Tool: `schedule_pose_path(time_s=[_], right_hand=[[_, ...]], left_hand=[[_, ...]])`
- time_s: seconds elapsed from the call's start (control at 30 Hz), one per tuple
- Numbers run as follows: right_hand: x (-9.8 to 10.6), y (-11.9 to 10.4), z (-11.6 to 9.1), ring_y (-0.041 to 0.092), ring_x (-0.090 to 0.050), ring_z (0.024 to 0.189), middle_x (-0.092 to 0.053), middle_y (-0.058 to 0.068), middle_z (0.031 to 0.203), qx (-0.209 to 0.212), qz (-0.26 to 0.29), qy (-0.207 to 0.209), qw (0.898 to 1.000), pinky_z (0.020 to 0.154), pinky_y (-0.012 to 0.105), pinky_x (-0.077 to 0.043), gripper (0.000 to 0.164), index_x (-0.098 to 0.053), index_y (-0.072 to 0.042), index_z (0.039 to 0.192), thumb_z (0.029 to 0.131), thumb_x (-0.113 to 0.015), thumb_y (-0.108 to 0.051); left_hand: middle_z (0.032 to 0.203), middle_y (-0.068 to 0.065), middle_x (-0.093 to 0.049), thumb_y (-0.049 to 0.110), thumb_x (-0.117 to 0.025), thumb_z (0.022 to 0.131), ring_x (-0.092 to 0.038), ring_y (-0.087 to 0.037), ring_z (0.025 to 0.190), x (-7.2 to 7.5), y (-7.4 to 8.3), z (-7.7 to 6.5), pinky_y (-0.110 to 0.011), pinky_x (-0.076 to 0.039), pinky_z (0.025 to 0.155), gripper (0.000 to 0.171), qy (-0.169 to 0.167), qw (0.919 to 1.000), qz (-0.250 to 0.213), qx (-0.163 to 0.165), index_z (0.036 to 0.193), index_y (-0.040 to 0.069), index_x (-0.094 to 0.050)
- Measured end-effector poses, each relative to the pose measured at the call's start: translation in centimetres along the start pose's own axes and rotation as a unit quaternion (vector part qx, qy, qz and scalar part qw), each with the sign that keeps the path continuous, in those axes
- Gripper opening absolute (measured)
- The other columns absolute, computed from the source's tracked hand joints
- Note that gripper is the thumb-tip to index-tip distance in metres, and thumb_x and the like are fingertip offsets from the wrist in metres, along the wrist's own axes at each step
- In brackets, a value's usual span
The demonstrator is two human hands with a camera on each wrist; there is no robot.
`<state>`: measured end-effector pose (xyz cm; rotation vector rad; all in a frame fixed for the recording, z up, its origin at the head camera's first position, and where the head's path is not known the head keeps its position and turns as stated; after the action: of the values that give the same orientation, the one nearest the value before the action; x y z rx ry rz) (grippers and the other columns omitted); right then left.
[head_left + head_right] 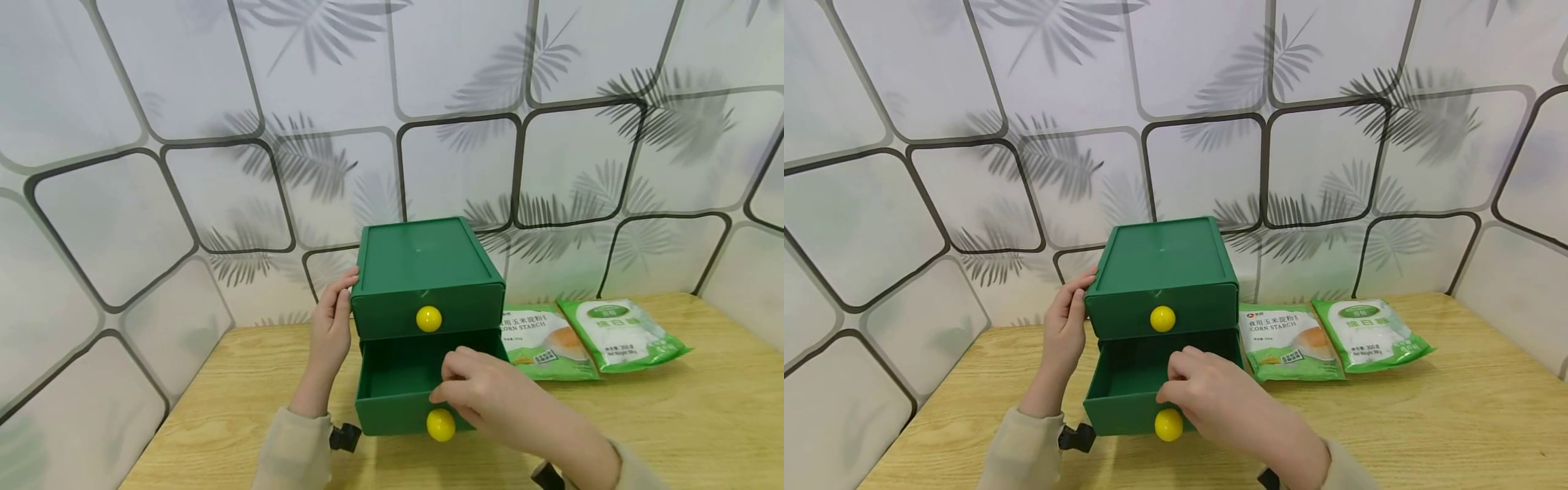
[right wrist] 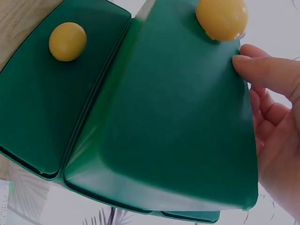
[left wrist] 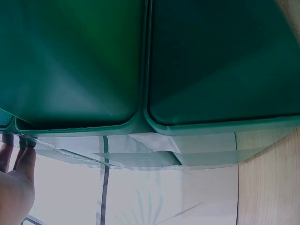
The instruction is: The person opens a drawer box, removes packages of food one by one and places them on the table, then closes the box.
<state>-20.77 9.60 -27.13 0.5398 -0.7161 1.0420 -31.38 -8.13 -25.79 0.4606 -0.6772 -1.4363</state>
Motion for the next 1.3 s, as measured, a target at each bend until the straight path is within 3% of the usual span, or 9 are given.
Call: schedule_pose_path(time_s=[0.2, 0.57, 0.7, 0.87, 1.13, 1.3], right_hand=[[-0.3, -0.1, 0.2, 0.006, -0.039, 0.062, -0.042, -0.007, 0.072, -0.016, -0.064, -0.013, 0.998, 0.054, 0.005, -0.033, 0.020, -0.067, -0.014, 0.079, 0.067, -0.071, 0.002], [-0.8, 0.2, 0.2, 0.009, -0.040, 0.065, -0.046, -0.005, 0.074, -0.066, -0.112, -0.034, 0.991, 0.055, 0.014, -0.037, 0.021, -0.068, -0.011, 0.083, 0.068, -0.072, 0.003], [-1.0, 0.6, 0.1, 0.011, -0.041, 0.067, -0.048, -0.002, 0.077, -0.077, -0.120, -0.042, 0.989, 0.056, 0.017, -0.038, 0.017, -0.068, -0.009, 0.086, 0.073, -0.068, 0.002], [-1.2, 1.0, 0.0, 0.013, -0.042, 0.070, -0.050, -0.001, 0.083, -0.093, -0.137, -0.062, 0.984, 0.057, 0.020, -0.040, 0.031, -0.066, -0.009, 0.090, 0.063, -0.075, 0.002], [-1.8, 1.6, -0.4, 0.021, -0.051, 0.088, -0.052, 0.008, 0.103, -0.123, -0.143, -0.111, 0.976, 0.068, 0.034, -0.046, 0.040, -0.062, -0.009, 0.100, 0.063, -0.079, -0.010], [-2.1, 2.0, -0.6, 0.025, -0.051, 0.097, -0.052, 0.011, 0.110, -0.138, -0.148, -0.132, 0.970, 0.073, 0.039, -0.046, 0.045, -0.059, -0.008, 0.106, 0.065, -0.078, -0.014]], left_hand=[[0.129, -0.022, -0.042, -0.001, -0.031, 0.096, -0.039, -0.028, 0.119, 0.0, 0.0, 0.0, -0.036, -0.040, 0.090, 0.027, 0.001, 1.0000, 0.001, -0.003, 0.114, -0.011, -0.048], [0.127, -0.024, -0.042, -0.003, -0.031, 0.095, -0.039, -0.029, 0.119, 0.0, 0.2, 0.0, -0.038, -0.039, 0.090, 0.026, 0.004, 0.9998, 0.007, -0.017, 0.113, -0.012, -0.048], [0.127, -0.025, -0.042, -0.003, -0.031, 0.095, -0.038, -0.029, 0.119, 0.0, 0.2, 0.0, -0.030, -0.040, 0.090, 0.026, 0.005, 0.9997, 0.009, -0.022, 0.112, -0.013, -0.048], [0.126, -0.026, -0.042, -0.004, -0.031, 0.095, -0.038, -0.030, 0.119, 0.0, 0.0, 0.0, -0.018, -0.037, 0.090, 0.026, 0.006, 0.9995, 0.008, -0.030, 0.112, -0.013, -0.048], [0.127, -0.016, -0.046, 0.000, -0.033, 0.095, -0.038, -0.022, 0.120, 0.2, -2.3, 0.2, -0.025, -0.034, 0.095, 0.026, 0.008, 0.9987, 0.001, -0.051, 0.113, -0.005, -0.052], [0.127, -0.014, -0.046, 0.005, -0.034, 0.096, -0.038, -0.020, 0.120, 0.3, -2.5, 0.2, -0.031, -0.034, 0.096, 0.026, 0.009, 0.9985, 0.003, -0.055, 0.113, -0.003, -0.052]])
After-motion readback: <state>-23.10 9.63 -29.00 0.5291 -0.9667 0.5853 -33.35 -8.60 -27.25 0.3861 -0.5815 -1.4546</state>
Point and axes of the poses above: each hand's wrist, its own z-axis towards the middle knuckle, its own x-axis out of the back of the hand, y = z × x, the point moved 5 cm from there along z, towards the middle knuckle
